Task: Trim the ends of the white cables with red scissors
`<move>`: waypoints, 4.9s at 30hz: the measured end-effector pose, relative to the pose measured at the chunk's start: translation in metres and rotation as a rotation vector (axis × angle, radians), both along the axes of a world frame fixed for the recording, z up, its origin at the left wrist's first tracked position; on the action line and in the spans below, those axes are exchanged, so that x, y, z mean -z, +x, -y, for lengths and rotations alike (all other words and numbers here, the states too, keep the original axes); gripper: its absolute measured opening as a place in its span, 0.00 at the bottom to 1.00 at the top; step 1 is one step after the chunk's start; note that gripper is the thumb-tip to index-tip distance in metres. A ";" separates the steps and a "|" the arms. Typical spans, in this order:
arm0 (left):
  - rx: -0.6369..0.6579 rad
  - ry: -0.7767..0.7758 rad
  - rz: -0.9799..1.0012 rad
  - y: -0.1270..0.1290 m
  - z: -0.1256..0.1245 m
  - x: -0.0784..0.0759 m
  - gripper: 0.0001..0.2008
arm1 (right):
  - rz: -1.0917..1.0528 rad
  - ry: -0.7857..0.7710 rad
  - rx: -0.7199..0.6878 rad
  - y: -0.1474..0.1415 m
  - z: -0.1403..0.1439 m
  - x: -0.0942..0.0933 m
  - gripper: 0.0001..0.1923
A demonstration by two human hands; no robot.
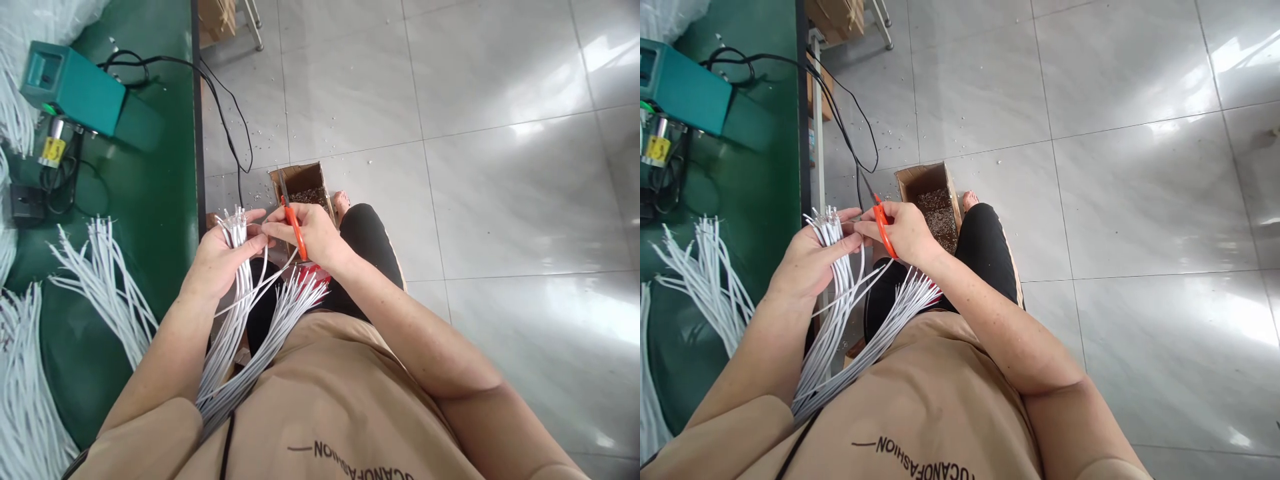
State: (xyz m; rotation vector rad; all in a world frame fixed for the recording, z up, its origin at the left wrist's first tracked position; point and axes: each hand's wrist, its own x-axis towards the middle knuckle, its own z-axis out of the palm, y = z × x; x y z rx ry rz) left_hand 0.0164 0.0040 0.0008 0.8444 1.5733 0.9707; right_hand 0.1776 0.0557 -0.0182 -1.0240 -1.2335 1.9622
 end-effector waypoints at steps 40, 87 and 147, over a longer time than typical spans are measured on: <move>-0.136 0.145 -0.085 0.006 -0.003 -0.003 0.15 | 0.840 0.789 -0.235 0.003 -0.001 0.016 0.15; 0.016 0.182 0.011 0.004 -0.001 0.002 0.14 | -0.241 -0.102 -0.009 -0.004 -0.004 -0.008 0.04; 0.062 0.034 0.015 -0.006 -0.003 -0.010 0.16 | 0.136 0.135 0.109 -0.016 -0.007 -0.011 0.12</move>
